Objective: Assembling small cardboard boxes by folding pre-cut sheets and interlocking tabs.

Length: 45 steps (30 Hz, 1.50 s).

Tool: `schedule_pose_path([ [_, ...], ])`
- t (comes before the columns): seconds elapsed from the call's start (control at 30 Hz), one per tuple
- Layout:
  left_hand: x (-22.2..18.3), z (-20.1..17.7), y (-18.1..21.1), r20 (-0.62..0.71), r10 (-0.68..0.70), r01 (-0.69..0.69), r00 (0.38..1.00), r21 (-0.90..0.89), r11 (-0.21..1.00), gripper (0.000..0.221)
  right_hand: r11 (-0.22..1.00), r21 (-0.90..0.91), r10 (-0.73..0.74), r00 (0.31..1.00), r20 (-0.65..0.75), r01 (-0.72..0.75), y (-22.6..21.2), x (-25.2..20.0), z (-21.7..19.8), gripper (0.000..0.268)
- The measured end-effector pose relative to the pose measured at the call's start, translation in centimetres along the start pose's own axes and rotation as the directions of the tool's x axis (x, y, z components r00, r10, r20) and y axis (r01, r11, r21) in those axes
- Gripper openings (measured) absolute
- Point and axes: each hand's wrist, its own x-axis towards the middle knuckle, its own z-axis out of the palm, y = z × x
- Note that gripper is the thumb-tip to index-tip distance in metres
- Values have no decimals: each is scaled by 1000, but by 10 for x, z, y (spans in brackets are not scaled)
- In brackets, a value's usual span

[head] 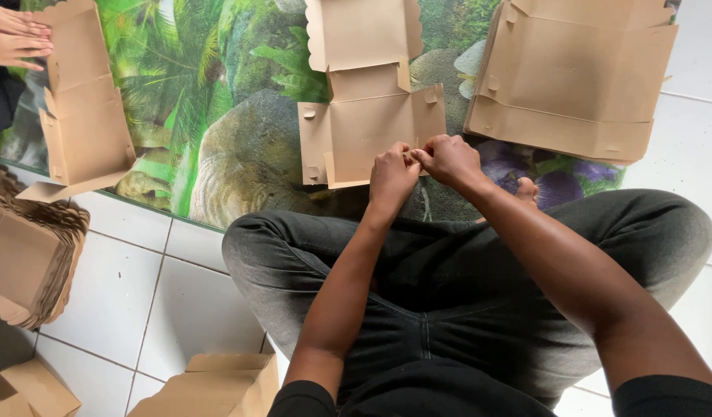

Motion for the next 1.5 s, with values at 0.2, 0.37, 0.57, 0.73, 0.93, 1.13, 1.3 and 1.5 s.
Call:
schedule_pose_path([
  [0.2, 6, 2, 6, -23, -105, 105, 994, 2, 994, 30, 993, 119, 16, 1000, -18, -13, 5, 3, -11, 32],
  [0.37, 1, -5, 7, -40, -123, 114, 992, -171, 979, 37, 997, -55, 53, 993, -102, -59, 26, 19, -19, 23],
  [0.57, 14, 6, -12, -37, -176, 154, 984, -330, 931, 32, 986, 83, 147, 989, -34, -144, 46, 29, 2, 18],
  [0.73, 10, 1, -8, -42, -200, 178, 979, -308, 935, 23, 954, 209, 216, 976, 9, -214, 47, 29, 12, 30],
  [0.93, 9, -2, -7, -35, -195, 172, 980, -342, 924, 20, 836, 520, 208, 978, -8, -174, 71, 56, 56, 32],
  [1.13, 9, -3, -8, -23, -163, 146, 986, -340, 929, 20, 687, 716, 176, 984, 0, -123, 77, 65, 75, 31],
  [1.3, 11, -1, -10, -21, -157, 142, 987, -324, 935, 18, 646, 747, 191, 981, 44, -159, 73, 60, 71, 37],
  [1.5, 11, -1, -10, 3, -138, 129, 990, -360, 924, 18, 691, 713, 181, 984, -8, -121, 54, 44, 52, 44],
])
